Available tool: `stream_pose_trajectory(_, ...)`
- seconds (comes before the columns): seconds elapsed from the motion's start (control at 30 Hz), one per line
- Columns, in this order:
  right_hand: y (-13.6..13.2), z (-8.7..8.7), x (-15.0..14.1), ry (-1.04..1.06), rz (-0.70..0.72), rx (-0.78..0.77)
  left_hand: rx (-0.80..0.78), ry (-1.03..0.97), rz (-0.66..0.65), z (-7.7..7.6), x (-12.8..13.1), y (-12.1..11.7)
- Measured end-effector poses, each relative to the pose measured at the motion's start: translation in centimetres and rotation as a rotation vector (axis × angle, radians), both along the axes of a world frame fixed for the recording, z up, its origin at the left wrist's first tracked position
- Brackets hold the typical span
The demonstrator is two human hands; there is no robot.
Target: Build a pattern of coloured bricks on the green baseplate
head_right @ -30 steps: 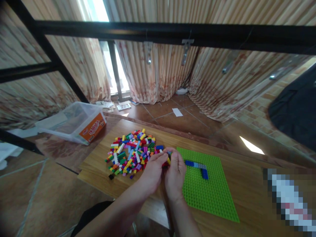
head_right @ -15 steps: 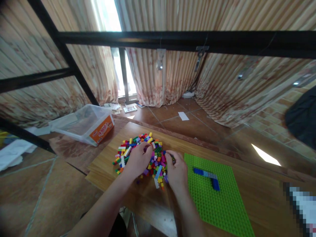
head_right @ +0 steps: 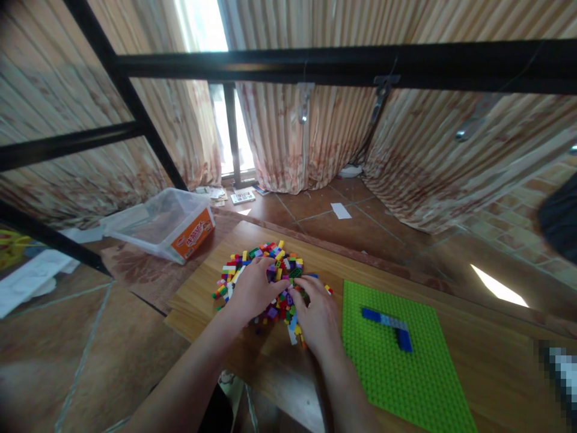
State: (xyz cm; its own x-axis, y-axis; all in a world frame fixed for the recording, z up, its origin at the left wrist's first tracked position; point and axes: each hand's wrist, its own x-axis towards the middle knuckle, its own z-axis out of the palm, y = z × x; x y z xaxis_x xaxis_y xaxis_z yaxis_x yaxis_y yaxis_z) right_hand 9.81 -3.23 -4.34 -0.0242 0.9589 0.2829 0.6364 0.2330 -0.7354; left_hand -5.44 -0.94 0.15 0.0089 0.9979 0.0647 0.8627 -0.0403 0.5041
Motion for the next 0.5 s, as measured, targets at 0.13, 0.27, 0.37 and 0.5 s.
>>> stream_pose_trajectory(0.13, 0.0, 0.4, 0.5, 0.009, -0.005, 0.037, -0.028, -0.101, 0.034, 0.3, -1.4, 0.8)
stream_pose_trajectory(0.27, 0.0, 0.7, 0.8, 0.008, -0.009, 0.039, -0.032, -0.163, 0.11, 0.4, -3.0, 1.6)
stream_pose_trajectory(0.37, 0.0, 0.7, 0.9, 0.008, -0.026, 0.049, 0.038, -0.148, 0.125, 0.3, -3.2, 2.4)
stream_pose_trajectory(0.5, -0.1, 0.8, 1.1, 0.014, -0.061, 0.086, 0.188, -0.019, 0.046, 0.2, -1.9, 4.1)
